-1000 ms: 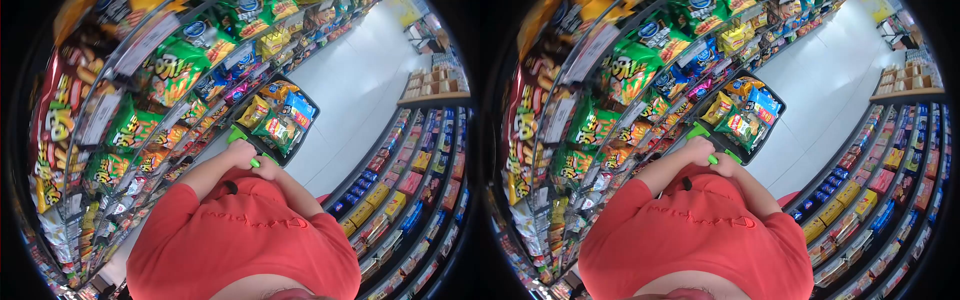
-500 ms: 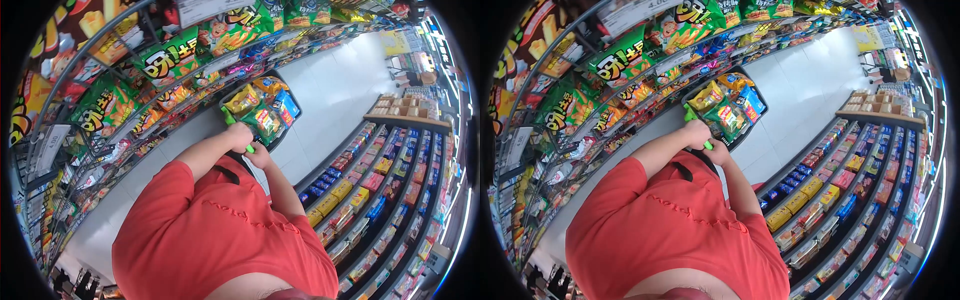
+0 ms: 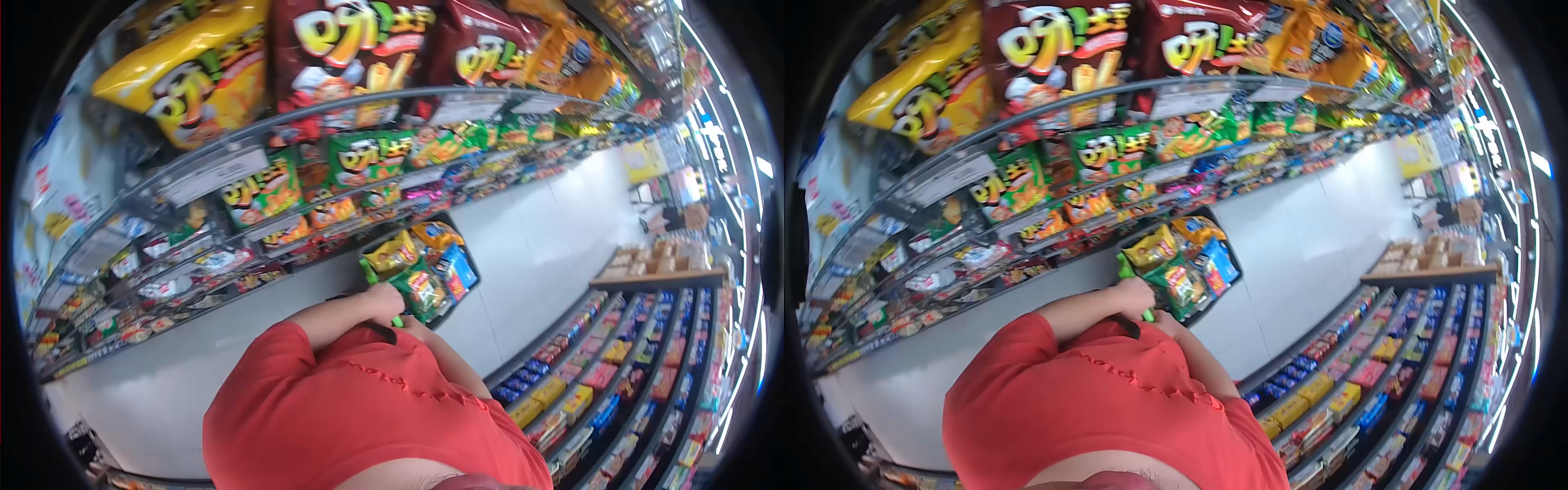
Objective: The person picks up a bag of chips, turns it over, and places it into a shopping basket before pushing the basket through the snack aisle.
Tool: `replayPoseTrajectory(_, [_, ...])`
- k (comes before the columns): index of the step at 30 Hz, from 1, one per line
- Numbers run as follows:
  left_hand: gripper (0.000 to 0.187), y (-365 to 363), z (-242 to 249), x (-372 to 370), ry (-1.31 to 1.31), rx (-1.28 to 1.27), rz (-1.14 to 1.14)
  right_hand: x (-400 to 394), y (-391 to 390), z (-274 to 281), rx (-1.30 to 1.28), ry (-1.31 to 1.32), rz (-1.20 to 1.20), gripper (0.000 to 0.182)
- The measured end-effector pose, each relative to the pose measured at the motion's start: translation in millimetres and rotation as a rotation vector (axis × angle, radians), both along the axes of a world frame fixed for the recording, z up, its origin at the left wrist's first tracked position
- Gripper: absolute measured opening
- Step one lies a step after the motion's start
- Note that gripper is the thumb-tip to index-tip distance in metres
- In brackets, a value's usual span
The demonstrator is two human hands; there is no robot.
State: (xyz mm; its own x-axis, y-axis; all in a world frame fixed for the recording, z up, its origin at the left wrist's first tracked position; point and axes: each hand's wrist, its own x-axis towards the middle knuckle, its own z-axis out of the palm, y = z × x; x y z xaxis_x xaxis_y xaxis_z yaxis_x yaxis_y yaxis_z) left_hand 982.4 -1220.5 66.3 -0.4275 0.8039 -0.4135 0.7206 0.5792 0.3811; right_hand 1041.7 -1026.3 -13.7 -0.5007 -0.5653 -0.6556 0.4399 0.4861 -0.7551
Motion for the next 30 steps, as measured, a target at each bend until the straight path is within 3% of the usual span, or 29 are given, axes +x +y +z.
replayPoseTrajectory(4, [0.031,-1.5,-3.8,2.9,0.03,0.026,0.003,3.1,-8.0,17.0,-0.137,-0.114,-0.121,0.039])
replayPoseTrajectory(11, [0.03,8.8,6.9,10.4,0.058,-0.003,0.008,15.3,3.8,9.5,-0.169,0.022,-0.163,0.038])
replayPoseTrajectory(13, [0.03,12.4,12.5,11.8,0.068,-0.045,0.007,17.4,5.2,24.4,-0.044,0.081,-0.144,0.035])
replayPoseTrajectory(17, [0.032,20.4,9.5,21.3,0.082,-0.062,0.059,25.5,20.1,5.9,-0.196,0.052,-0.184,0.033])
replayPoseTrajectory(20, [0.034,22.8,15.9,34.0,0.084,-0.072,0.094,32.6,30.0,-4.8,-0.157,0.265,-0.092,0.026])
replayPoseTrajectory(24, [0.031,20.9,19.0,54.8,0.122,-0.04,0.139,52.9,30.1,17.4,-0.11,0.195,-0.141,0.023])
replayPoseTrajectory(30, [0.029,12.3,-9.0,70.2,0.156,-0.003,0.194,71.9,17.2,9.9,-0.106,0.341,-0.179,0.025])
